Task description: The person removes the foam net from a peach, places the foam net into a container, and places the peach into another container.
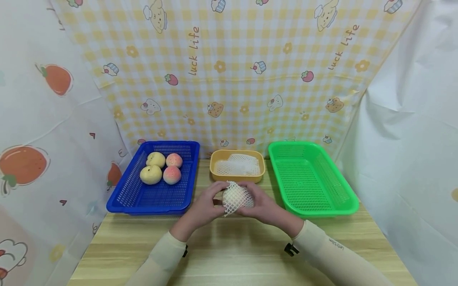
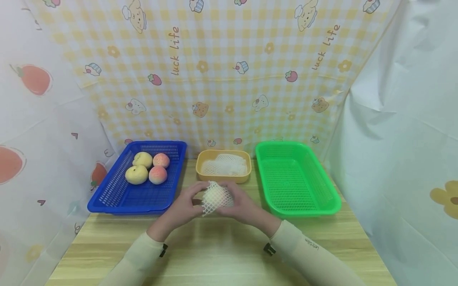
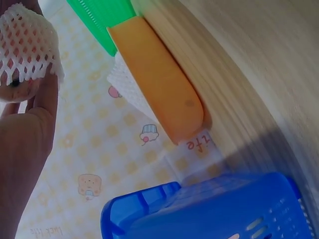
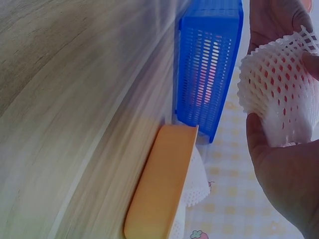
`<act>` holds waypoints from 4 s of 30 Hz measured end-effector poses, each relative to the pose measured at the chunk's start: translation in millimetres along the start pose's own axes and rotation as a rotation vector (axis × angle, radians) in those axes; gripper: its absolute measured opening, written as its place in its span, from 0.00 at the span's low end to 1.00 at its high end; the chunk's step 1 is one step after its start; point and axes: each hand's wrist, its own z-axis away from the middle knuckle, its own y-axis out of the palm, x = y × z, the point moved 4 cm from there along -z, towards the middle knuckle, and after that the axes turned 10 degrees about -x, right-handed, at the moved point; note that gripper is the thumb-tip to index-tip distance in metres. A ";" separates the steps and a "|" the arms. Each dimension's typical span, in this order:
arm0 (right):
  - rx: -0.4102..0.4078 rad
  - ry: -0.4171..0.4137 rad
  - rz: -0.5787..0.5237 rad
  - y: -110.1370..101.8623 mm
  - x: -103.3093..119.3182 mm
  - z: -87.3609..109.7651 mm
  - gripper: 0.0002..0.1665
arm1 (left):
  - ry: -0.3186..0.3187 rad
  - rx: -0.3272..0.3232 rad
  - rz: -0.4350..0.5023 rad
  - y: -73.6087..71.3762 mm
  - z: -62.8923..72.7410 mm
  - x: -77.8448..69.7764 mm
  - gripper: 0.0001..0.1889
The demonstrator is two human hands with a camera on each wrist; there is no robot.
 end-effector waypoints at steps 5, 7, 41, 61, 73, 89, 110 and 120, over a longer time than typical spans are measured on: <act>-0.006 0.025 -0.005 0.2 1.9 -1.9 0.44 | -0.040 0.000 0.025 1.2 -0.9 3.0 0.38; -0.011 0.023 0.003 0.0 2.2 -2.6 0.44 | -0.040 -0.001 0.026 1.1 -1.4 2.7 0.38; -0.042 -0.139 0.142 -24.3 26.2 -15.7 0.06 | -0.050 -0.121 -0.023 -28.8 0.2 -1.0 0.31; -0.084 -0.130 0.286 -73.2 34.2 -101.4 0.05 | -0.051 -0.165 -0.044 -46.3 5.2 -3.3 0.31; -0.052 -0.309 0.622 -64.6 18.4 -161.9 0.07 | -0.036 -0.164 -0.028 -48.0 5.5 1.4 0.29; -0.103 -0.419 0.791 -48.9 0.3 -209.7 0.07 | -0.051 -0.167 -0.043 -48.5 8.5 0.8 0.29; 0.029 -0.483 1.131 -3.1 -48.7 -228.9 0.08 | -0.075 -0.157 -0.062 -45.9 14.5 4.4 0.30; 0.300 -0.144 0.900 4.4 -58.9 -213.3 0.17 | -0.087 -0.158 -0.079 -49.0 15.7 8.5 0.30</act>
